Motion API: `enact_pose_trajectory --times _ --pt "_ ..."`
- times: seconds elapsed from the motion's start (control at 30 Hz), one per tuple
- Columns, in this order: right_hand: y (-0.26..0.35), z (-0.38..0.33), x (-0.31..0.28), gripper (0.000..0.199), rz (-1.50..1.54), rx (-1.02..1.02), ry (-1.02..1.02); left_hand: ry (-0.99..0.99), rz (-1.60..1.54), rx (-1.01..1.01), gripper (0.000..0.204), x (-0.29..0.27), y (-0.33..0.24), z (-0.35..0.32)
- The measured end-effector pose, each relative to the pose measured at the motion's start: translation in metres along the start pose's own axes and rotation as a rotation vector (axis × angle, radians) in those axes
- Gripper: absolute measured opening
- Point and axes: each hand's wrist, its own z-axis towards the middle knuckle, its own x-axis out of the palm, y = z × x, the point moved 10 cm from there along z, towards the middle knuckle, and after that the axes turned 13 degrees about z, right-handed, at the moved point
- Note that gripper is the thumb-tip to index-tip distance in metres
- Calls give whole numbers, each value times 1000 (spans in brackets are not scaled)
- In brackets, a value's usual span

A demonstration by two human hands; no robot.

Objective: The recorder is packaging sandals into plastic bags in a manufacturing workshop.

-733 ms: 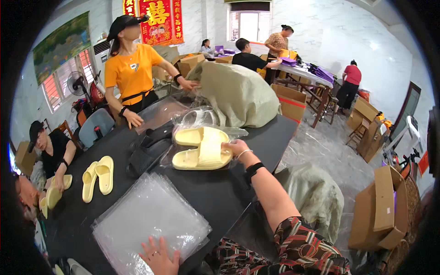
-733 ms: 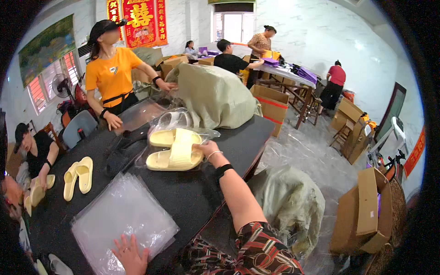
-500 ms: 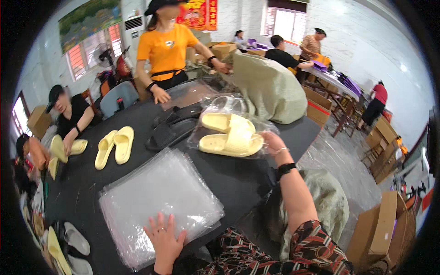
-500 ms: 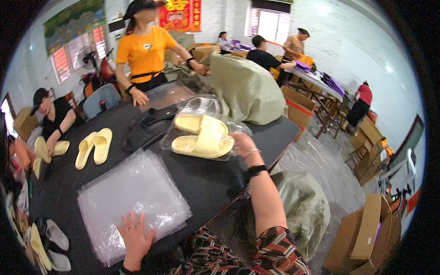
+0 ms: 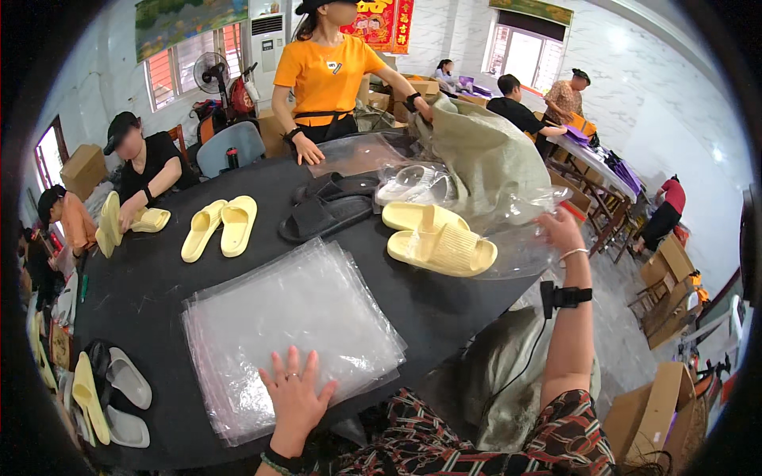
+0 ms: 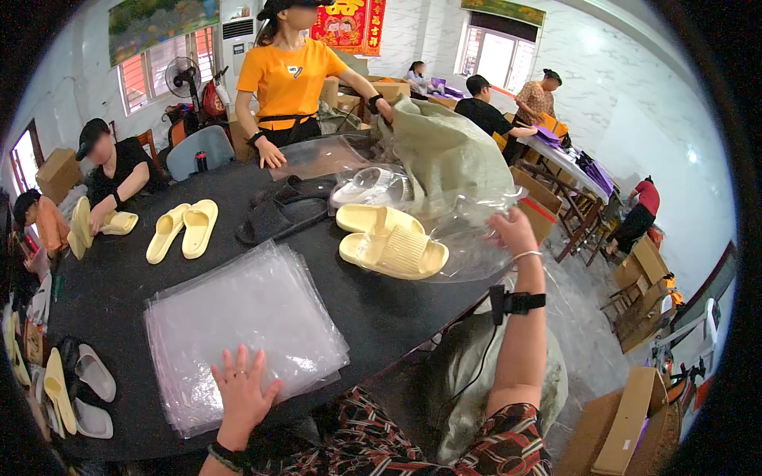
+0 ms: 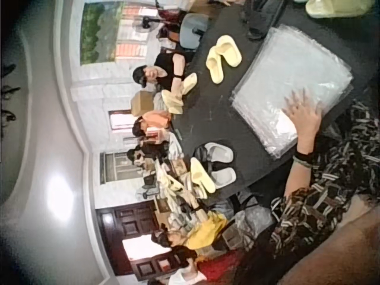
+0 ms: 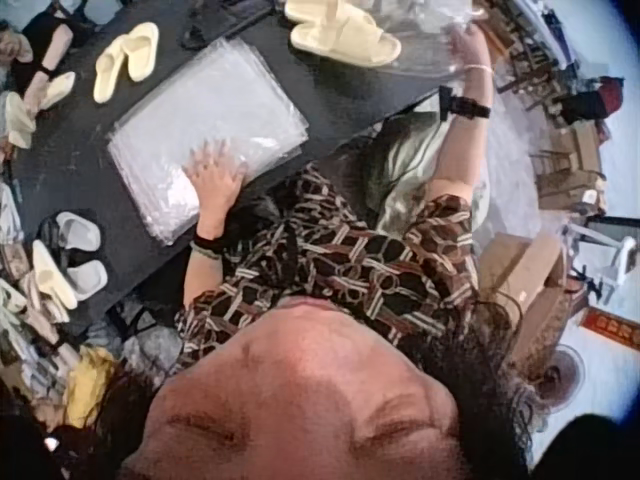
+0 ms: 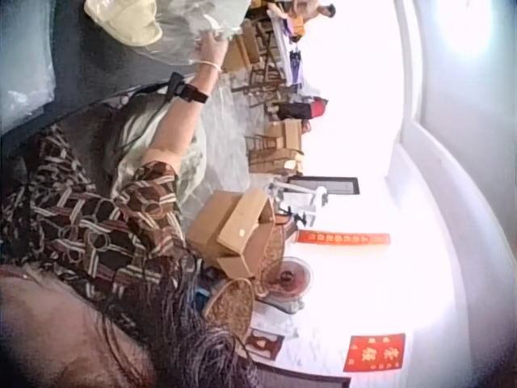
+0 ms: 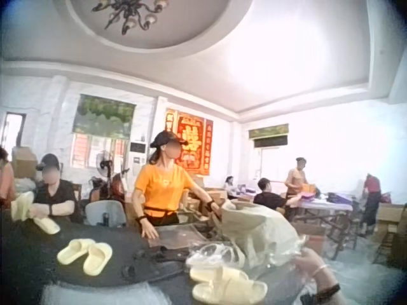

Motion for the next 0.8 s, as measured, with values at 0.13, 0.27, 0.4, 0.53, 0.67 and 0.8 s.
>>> enact_pose_trajectory --times 0.13,0.27,0.4,0.53,0.67,0.8 --pt "76 -10 -58 32 -260 -279 -184 -8 15 -5 68 2 3 -2" --pt "176 -49 -92 33 -187 -594 -203 29 -26 -29 67 0 5 3" --pt "260 -118 -75 34 267 -841 -144 34 -34 -37 67 -5 5 4" --pt "259 -122 -33 38 745 -754 121 -8 21 -4 69 -19 -5 14" --pt "207 -133 109 45 905 -597 188 -35 99 2 69 -17 3 4" --pt "97 -136 258 44 315 -62 374 9 35 4 66 -12 1 4"
